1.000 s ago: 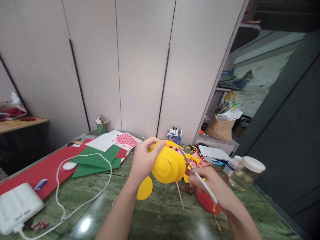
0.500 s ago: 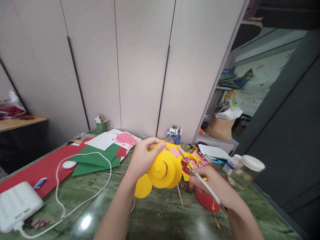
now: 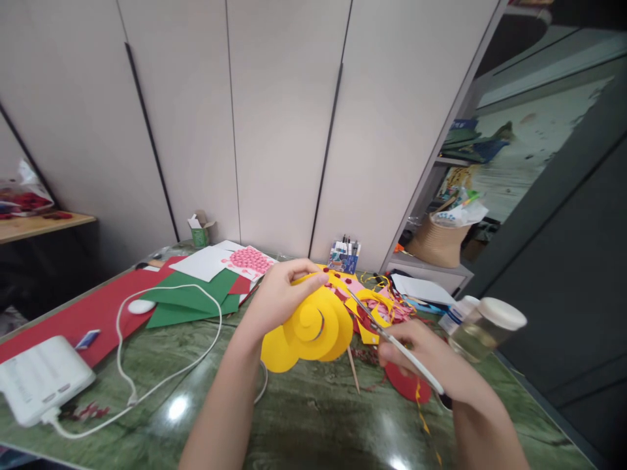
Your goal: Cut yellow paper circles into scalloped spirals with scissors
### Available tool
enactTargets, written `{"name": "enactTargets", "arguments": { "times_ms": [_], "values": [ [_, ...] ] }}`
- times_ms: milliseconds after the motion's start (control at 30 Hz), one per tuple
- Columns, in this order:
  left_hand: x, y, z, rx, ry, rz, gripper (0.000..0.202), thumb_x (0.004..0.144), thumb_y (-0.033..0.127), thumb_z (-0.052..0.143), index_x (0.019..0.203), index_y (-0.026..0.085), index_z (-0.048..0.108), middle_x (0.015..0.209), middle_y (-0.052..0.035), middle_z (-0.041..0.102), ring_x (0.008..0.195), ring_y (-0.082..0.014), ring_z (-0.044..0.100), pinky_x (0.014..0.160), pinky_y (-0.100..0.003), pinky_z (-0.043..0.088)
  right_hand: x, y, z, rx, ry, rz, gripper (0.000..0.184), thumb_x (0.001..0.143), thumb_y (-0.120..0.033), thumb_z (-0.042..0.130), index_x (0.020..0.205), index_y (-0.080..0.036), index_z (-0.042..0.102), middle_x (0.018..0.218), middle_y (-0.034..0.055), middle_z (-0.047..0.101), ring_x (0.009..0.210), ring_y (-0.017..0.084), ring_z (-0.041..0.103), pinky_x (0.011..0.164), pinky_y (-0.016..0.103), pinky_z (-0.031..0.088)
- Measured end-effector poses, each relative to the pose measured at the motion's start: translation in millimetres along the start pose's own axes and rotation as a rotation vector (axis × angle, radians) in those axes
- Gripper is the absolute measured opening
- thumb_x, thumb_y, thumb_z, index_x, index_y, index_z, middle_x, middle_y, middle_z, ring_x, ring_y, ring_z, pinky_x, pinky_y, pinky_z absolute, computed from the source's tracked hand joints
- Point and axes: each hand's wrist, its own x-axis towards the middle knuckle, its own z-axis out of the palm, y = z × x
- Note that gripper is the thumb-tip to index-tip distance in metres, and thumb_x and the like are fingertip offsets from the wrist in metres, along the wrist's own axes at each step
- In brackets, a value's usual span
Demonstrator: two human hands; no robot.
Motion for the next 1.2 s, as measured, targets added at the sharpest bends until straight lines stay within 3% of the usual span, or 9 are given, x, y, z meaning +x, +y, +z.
{"name": "enactTargets", "arguments": {
  "times_ms": [267,667,867,1033,1200],
  "values": [
    [-1,2,-10.0,0.113,-0.096,0.035,0.019,0.081,0.033,0.057,0.072,0.017,0.065,0.072,0.0016,0.063,0.067,-0.0097,0.054,0.060,-0.021,0.039,-1,8,-4,-0.113,-0.071,-0.065,0.046,0.084,-0.049,0.049,0.053,-0.018,0.033,0.052,-0.0044,0.029,0.051,0.010,0.026,0.044,0.023,0.020],
    [-3,-1,-17.4,0.242,-0.288,-0.038,0.026,0.080,0.040,0.054,0.076,0.018,0.066,0.072,-0.0001,0.064,0.064,-0.0121,0.055,0.056,-0.022,0.039,0,12,-7,-0.127,-0.254,0.007,0.047,0.084,-0.053,0.046,0.056,-0.017,0.045,0.053,-0.0024,0.042,0.051,0.011,0.035,0.048,0.024,0.026],
    [-2,-1,-18.7,0.301,-0.353,-0.014,0.027,0.081,0.039,0.054,0.074,0.017,0.067,0.068,0.0004,0.063,0.060,-0.0101,0.051,0.053,-0.021,0.037,-1,14,-7,-0.227,-0.246,-0.024,0.045,0.085,-0.050,0.047,0.056,-0.016,0.050,0.058,0.0005,0.050,0.057,0.014,0.044,0.050,0.024,0.028],
    [-2,-2,-18.2,0.331,-0.368,-0.024,0.028,0.080,0.040,0.054,0.074,0.017,0.068,0.066,0.0000,0.063,0.059,-0.0106,0.051,0.051,-0.021,0.036,1,15,-7,-0.225,-0.252,-0.005,0.045,0.083,-0.049,0.051,0.053,-0.016,0.047,0.054,-0.0013,0.048,0.054,0.013,0.043,0.050,0.024,0.028],
    [-2,-3,-16.4,0.272,-0.299,-0.036,0.028,0.080,0.041,0.053,0.074,0.017,0.067,0.068,-0.0005,0.063,0.061,-0.0118,0.053,0.051,-0.021,0.038,2,17,-6,-0.160,-0.260,-0.002,0.046,0.082,-0.052,0.051,0.053,-0.016,0.048,0.052,-0.0024,0.046,0.051,0.011,0.039,0.048,0.024,0.028]
  ]
}}
